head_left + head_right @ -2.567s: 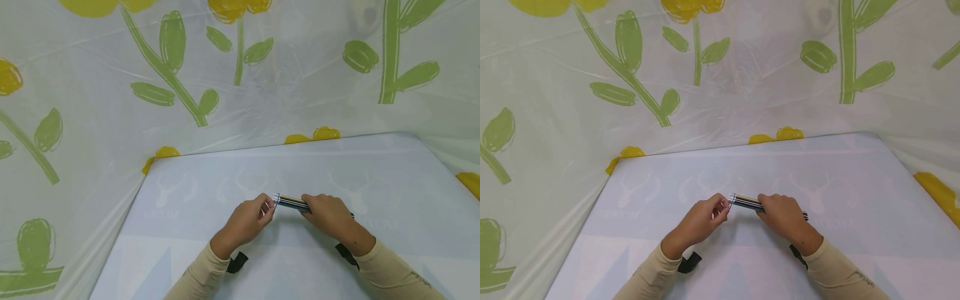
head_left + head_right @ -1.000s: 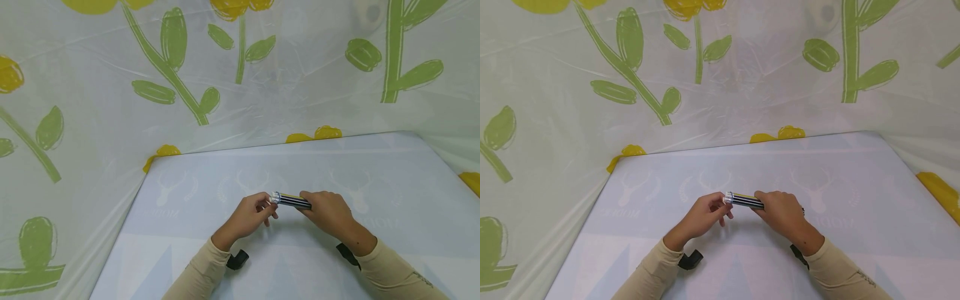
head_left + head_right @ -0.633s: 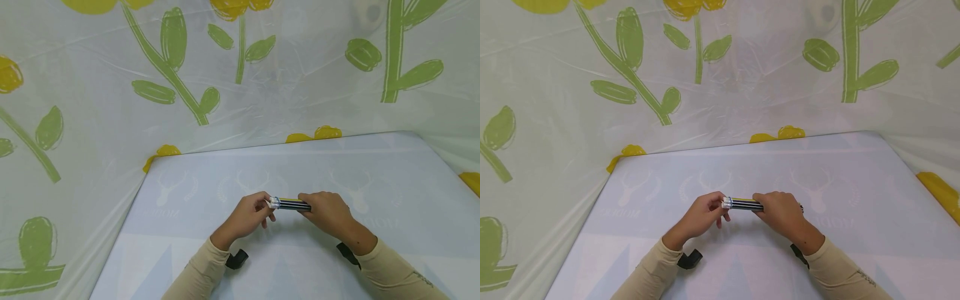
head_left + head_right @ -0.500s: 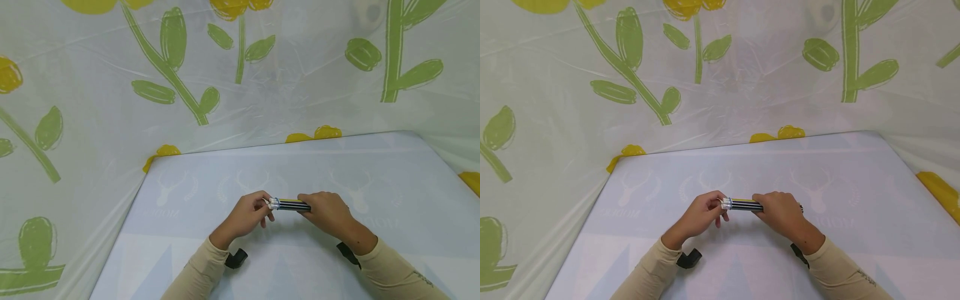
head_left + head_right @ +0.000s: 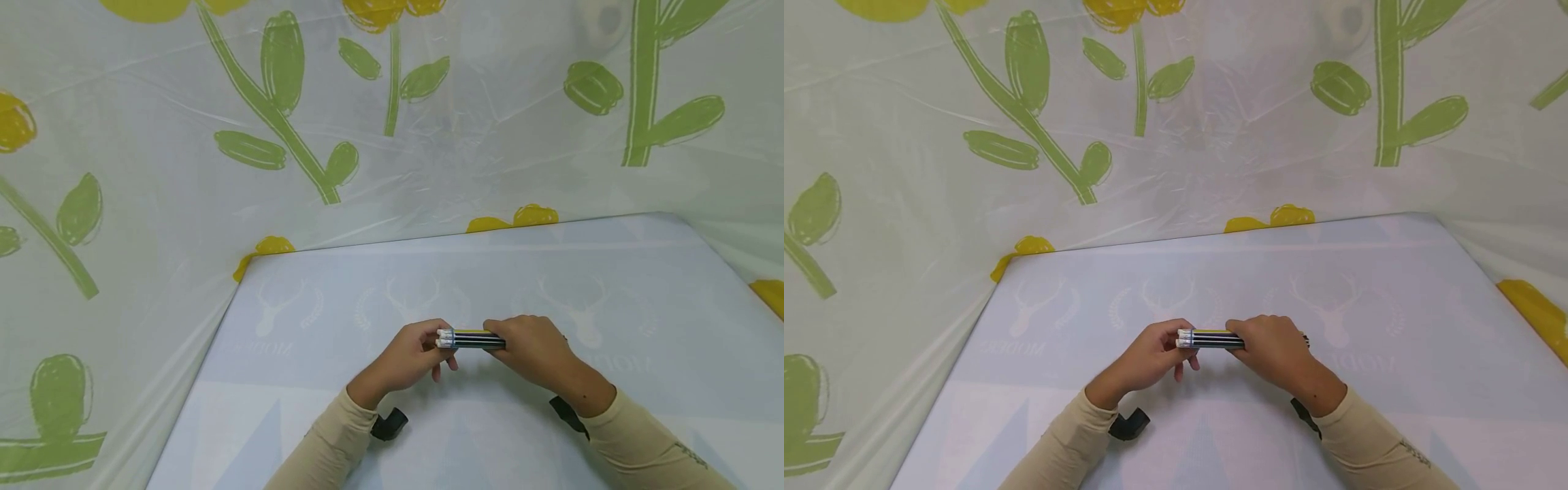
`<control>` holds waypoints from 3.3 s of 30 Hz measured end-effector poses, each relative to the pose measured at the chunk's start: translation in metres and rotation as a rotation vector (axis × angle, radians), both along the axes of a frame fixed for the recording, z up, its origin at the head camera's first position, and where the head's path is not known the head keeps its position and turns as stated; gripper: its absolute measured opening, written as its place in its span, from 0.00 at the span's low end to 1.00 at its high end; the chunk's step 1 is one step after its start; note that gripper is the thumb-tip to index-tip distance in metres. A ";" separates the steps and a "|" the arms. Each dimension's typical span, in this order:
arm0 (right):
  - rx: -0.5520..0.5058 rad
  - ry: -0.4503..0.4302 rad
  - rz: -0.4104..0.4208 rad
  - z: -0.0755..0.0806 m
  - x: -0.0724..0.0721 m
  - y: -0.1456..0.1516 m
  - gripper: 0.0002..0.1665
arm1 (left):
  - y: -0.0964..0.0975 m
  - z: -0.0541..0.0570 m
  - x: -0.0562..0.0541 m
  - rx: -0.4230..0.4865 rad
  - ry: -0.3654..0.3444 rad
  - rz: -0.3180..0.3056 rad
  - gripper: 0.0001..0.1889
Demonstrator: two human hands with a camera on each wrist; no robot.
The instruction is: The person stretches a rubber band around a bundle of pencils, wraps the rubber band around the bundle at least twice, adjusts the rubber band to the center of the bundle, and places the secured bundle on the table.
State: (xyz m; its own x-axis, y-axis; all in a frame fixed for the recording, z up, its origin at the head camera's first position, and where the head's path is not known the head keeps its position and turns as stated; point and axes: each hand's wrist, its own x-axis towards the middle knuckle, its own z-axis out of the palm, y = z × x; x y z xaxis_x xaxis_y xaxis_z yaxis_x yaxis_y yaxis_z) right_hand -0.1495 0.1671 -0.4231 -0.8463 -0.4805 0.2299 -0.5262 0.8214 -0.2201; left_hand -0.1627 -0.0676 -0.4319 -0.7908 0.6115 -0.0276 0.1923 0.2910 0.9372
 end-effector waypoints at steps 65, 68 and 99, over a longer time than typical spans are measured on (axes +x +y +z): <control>0.045 -0.027 0.018 0.006 0.001 0.002 0.14 | -0.012 0.019 -0.001 0.013 -0.189 0.055 0.07; 0.063 -0.045 0.013 0.006 0.001 0.002 0.13 | -0.013 0.019 -0.002 0.017 -0.212 0.050 0.08; 0.123 -0.162 -0.037 -0.003 0.004 -0.001 0.11 | -0.007 0.016 0.004 -0.054 -0.309 0.136 0.07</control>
